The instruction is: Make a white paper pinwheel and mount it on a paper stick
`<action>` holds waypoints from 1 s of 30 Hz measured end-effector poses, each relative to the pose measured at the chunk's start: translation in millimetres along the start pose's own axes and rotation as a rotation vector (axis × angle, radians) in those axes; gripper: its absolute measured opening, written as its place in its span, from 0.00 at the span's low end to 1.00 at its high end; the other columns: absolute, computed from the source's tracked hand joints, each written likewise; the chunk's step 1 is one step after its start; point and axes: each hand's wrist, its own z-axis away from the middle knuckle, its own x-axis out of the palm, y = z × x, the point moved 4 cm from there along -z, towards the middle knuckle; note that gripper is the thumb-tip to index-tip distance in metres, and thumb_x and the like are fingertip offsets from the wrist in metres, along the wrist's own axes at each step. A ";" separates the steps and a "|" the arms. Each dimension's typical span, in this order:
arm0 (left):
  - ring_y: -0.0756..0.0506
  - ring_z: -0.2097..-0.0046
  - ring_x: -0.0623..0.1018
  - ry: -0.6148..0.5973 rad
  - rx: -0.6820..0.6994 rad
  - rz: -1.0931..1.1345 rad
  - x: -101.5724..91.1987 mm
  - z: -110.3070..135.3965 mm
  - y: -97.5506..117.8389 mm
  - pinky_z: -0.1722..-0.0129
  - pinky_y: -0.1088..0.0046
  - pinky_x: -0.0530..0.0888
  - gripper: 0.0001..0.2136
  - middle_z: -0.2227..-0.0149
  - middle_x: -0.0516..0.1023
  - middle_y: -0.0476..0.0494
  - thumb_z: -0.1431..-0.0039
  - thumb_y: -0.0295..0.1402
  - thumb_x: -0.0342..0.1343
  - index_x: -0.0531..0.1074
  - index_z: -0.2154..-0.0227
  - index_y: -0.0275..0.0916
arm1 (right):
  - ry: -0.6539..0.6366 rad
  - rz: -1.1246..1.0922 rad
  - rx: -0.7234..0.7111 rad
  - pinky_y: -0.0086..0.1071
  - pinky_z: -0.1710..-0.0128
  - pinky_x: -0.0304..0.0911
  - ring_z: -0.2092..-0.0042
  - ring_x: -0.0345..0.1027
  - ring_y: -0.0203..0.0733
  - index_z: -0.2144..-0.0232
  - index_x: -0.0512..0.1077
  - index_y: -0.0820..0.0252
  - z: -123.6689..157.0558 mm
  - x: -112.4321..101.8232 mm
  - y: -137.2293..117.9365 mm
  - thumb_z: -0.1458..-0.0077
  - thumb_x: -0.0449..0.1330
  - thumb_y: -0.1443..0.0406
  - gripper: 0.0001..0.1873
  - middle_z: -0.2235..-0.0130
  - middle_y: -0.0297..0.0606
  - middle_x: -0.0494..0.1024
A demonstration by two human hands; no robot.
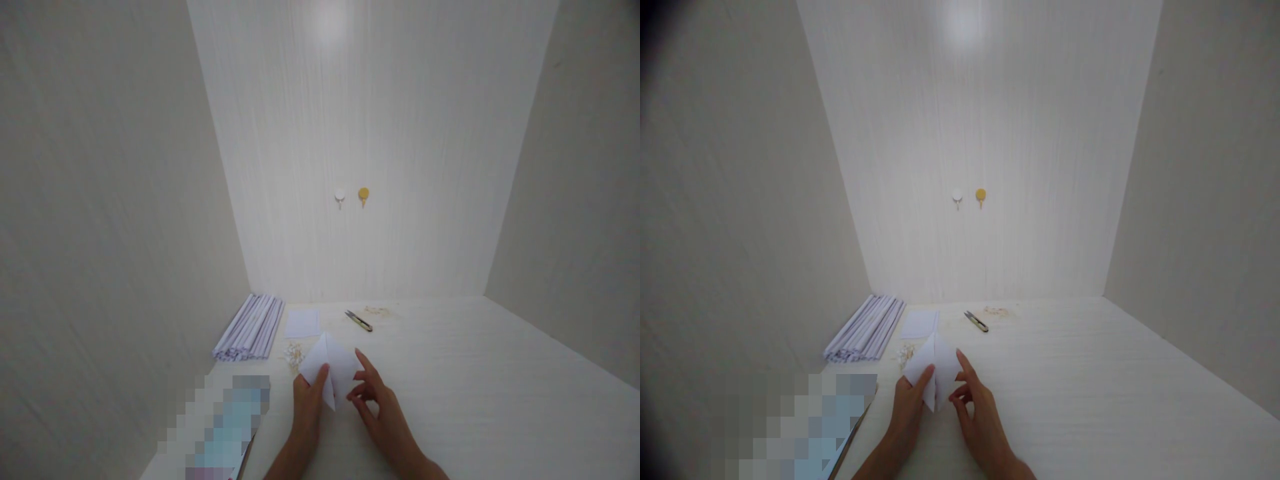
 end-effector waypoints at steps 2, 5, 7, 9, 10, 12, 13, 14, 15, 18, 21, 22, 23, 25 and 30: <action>0.45 0.73 0.74 0.007 -0.007 0.011 -0.3 -0.9 -1.5 0.75 0.72 0.69 0.17 0.77 0.74 0.41 0.65 0.39 0.59 0.70 0.73 0.29 | -0.039 0.062 -0.060 0.32 0.65 0.63 0.70 0.66 0.35 0.50 0.55 0.51 1.3 1.1 -3.0 0.54 0.49 0.73 0.28 0.65 0.37 0.70; 0.44 0.72 0.74 0.044 0.001 -0.024 -2.3 -1.5 -3.2 0.74 0.71 0.70 0.18 0.76 0.75 0.39 0.68 0.39 0.60 0.70 0.74 0.29 | -0.156 0.089 -0.161 0.31 0.66 0.62 0.66 0.65 0.38 0.60 0.67 0.52 2.7 4.5 -10.5 0.54 0.48 0.74 0.20 0.66 0.38 0.71; 0.43 0.72 0.74 0.044 0.004 -0.040 -2.5 -1.3 -3.4 0.74 0.70 0.70 0.18 0.76 0.75 0.39 0.69 0.39 0.60 0.70 0.75 0.29 | -0.144 0.083 -0.161 0.30 0.67 0.62 0.66 0.66 0.39 0.67 0.71 0.55 1.7 3.0 -13.2 0.54 0.49 0.74 0.16 0.68 0.38 0.72; 0.43 0.72 0.74 0.021 0.006 -0.035 -1.3 -0.6 -2.2 0.73 0.70 0.70 0.18 0.76 0.75 0.38 0.69 0.39 0.60 0.70 0.75 0.29 | -0.088 0.064 -0.108 0.30 0.70 0.62 0.70 0.66 0.38 0.72 0.72 0.57 -0.6 -0.2 -12.5 0.55 0.50 0.74 0.13 0.72 0.37 0.73; 0.43 0.71 0.74 0.005 0.010 -0.027 -0.3 -0.1 -1.0 0.73 0.70 0.70 0.18 0.75 0.75 0.38 0.69 0.39 0.60 0.70 0.75 0.29 | -0.064 0.045 -0.068 0.30 0.71 0.62 0.71 0.66 0.38 0.74 0.72 0.58 -1.9 -1.7 -10.8 0.56 0.51 0.73 0.12 0.73 0.37 0.73; 0.44 0.71 0.74 -0.049 0.032 -0.017 2.6 0.8 2.0 0.72 0.71 0.70 0.17 0.75 0.75 0.38 0.67 0.39 0.60 0.70 0.76 0.29 | -0.034 -0.011 0.020 0.28 0.74 0.61 0.73 0.66 0.38 0.75 0.72 0.59 -4.4 -3.6 -6.1 0.57 0.53 0.72 0.09 0.75 0.36 0.72; 0.44 0.72 0.74 -0.082 0.046 -0.017 4.5 1.2 3.3 0.73 0.72 0.69 0.16 0.75 0.75 0.38 0.66 0.38 0.59 0.70 0.76 0.29 | -0.026 -0.045 0.057 0.28 0.76 0.61 0.74 0.66 0.37 0.76 0.71 0.60 -5.6 -4.2 -3.7 0.57 0.54 0.71 0.07 0.76 0.35 0.72; 0.45 0.73 0.73 -0.113 0.058 -0.022 6.3 1.4 4.1 0.74 0.72 0.69 0.15 0.76 0.75 0.39 0.65 0.38 0.59 0.70 0.77 0.29 | -0.020 -0.079 0.084 0.27 0.77 0.60 0.75 0.66 0.36 0.77 0.71 0.60 -6.9 -4.7 -1.8 0.58 0.55 0.70 0.06 0.76 0.35 0.71; 0.46 0.75 0.73 -0.139 0.065 -0.031 7.9 1.5 4.1 0.75 0.73 0.68 0.14 0.78 0.74 0.40 0.65 0.38 0.58 0.70 0.78 0.30 | -0.011 -0.110 0.100 0.26 0.78 0.60 0.76 0.65 0.36 0.78 0.72 0.60 -8.1 -5.2 -0.5 0.58 0.55 0.68 0.05 0.77 0.35 0.70; 0.49 0.79 0.69 -0.179 0.064 -0.056 11.3 1.0 1.0 0.79 0.75 0.66 0.13 0.82 0.71 0.44 0.65 0.38 0.58 0.68 0.82 0.31 | 0.030 -0.183 0.141 0.26 0.80 0.58 0.78 0.63 0.34 0.82 0.71 0.62 -11.5 -7.5 2.3 0.59 0.57 0.64 0.07 0.78 0.33 0.68; 0.52 0.82 0.65 -0.217 0.067 -0.083 14.5 1.1 -2.0 0.82 0.77 0.61 0.12 0.86 0.67 0.49 0.65 0.38 0.58 0.66 0.85 0.32 | 0.065 -0.262 0.234 0.26 0.82 0.57 0.79 0.63 0.34 0.82 0.69 0.63 -13.0 -8.4 7.0 0.61 0.58 0.62 0.08 0.81 0.32 0.66; 0.52 0.82 0.64 -0.235 0.070 -0.093 15.7 1.6 -2.4 0.82 0.77 0.60 0.12 0.86 0.66 0.50 0.65 0.37 0.57 0.66 0.85 0.32 | 0.073 -0.292 0.263 0.26 0.82 0.57 0.79 0.63 0.34 0.82 0.68 0.63 -13.0 -8.3 8.7 0.62 0.58 0.62 0.08 0.82 0.31 0.67; 0.53 0.82 0.63 -0.253 0.072 -0.101 16.8 2.3 -2.6 0.83 0.78 0.59 0.12 0.87 0.65 0.51 0.65 0.37 0.57 0.66 0.86 0.32 | 0.080 -0.318 0.285 0.26 0.82 0.57 0.79 0.63 0.35 0.82 0.67 0.63 -13.0 -7.9 10.2 0.63 0.59 0.62 0.08 0.83 0.31 0.67; 0.53 0.82 0.63 -0.282 0.073 -0.108 18.2 4.0 -2.4 0.82 0.77 0.59 0.11 0.87 0.65 0.51 0.65 0.36 0.57 0.66 0.85 0.32 | 0.092 -0.346 0.309 0.26 0.81 0.56 0.80 0.62 0.34 0.83 0.66 0.63 -12.8 -7.2 12.2 0.63 0.59 0.62 0.08 0.84 0.30 0.67; 0.51 0.80 0.66 -0.310 0.022 -0.118 18.1 6.8 -3.4 0.80 0.76 0.62 0.11 0.85 0.68 0.48 0.64 0.36 0.56 0.69 0.83 0.30 | 0.128 -0.285 0.315 0.25 0.82 0.54 0.81 0.58 0.32 0.83 0.64 0.63 -12.2 -8.2 12.4 0.62 0.57 0.64 0.07 0.84 0.30 0.65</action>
